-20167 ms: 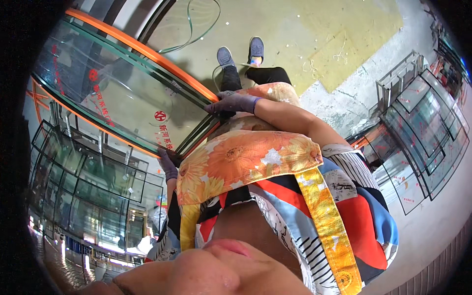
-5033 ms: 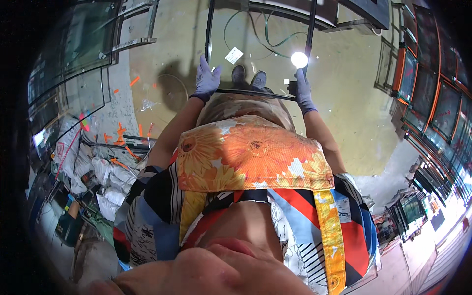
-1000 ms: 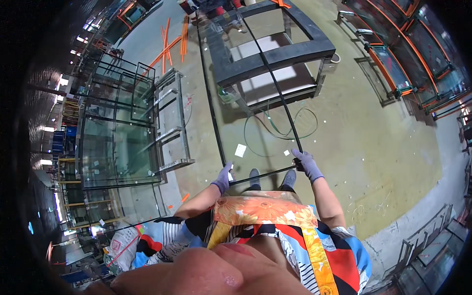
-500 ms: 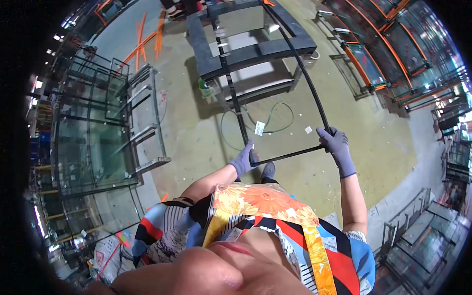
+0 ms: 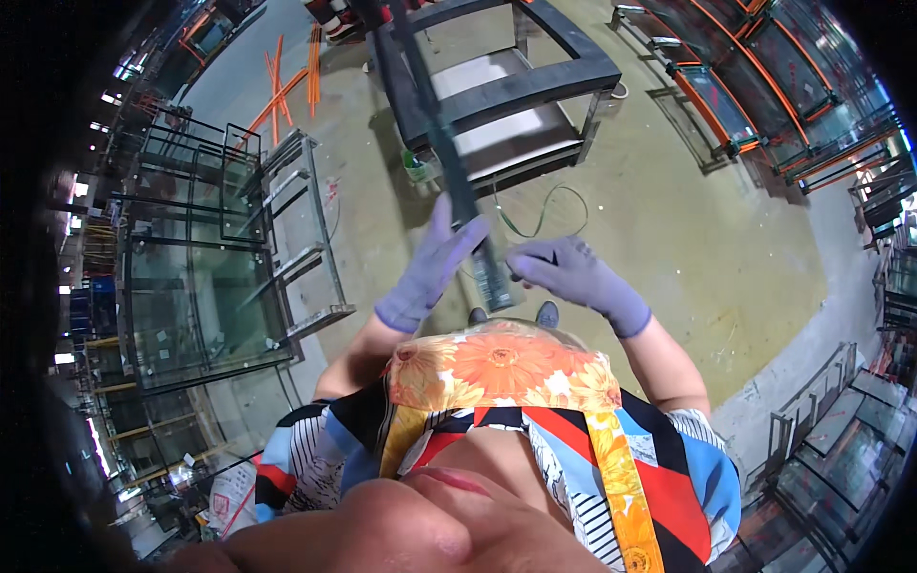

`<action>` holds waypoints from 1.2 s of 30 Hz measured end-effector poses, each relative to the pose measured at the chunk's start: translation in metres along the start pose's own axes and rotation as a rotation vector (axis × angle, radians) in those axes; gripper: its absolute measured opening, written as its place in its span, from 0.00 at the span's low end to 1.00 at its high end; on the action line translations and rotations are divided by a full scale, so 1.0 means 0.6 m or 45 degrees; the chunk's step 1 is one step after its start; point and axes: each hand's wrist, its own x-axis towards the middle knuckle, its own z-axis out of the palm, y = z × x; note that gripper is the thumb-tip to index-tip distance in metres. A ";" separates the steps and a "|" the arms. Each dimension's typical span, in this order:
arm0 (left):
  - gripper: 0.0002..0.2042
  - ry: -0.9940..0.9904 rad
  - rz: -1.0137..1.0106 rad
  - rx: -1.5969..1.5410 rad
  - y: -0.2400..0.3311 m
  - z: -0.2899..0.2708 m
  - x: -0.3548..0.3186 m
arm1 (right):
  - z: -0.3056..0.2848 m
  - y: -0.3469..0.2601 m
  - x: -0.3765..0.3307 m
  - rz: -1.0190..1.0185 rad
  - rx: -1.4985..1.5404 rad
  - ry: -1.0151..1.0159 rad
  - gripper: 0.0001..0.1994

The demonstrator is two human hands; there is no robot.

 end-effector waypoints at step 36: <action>0.19 0.927 -0.993 -0.216 -0.586 -0.197 -0.200 | -0.024 0.472 0.122 0.897 0.386 0.526 0.36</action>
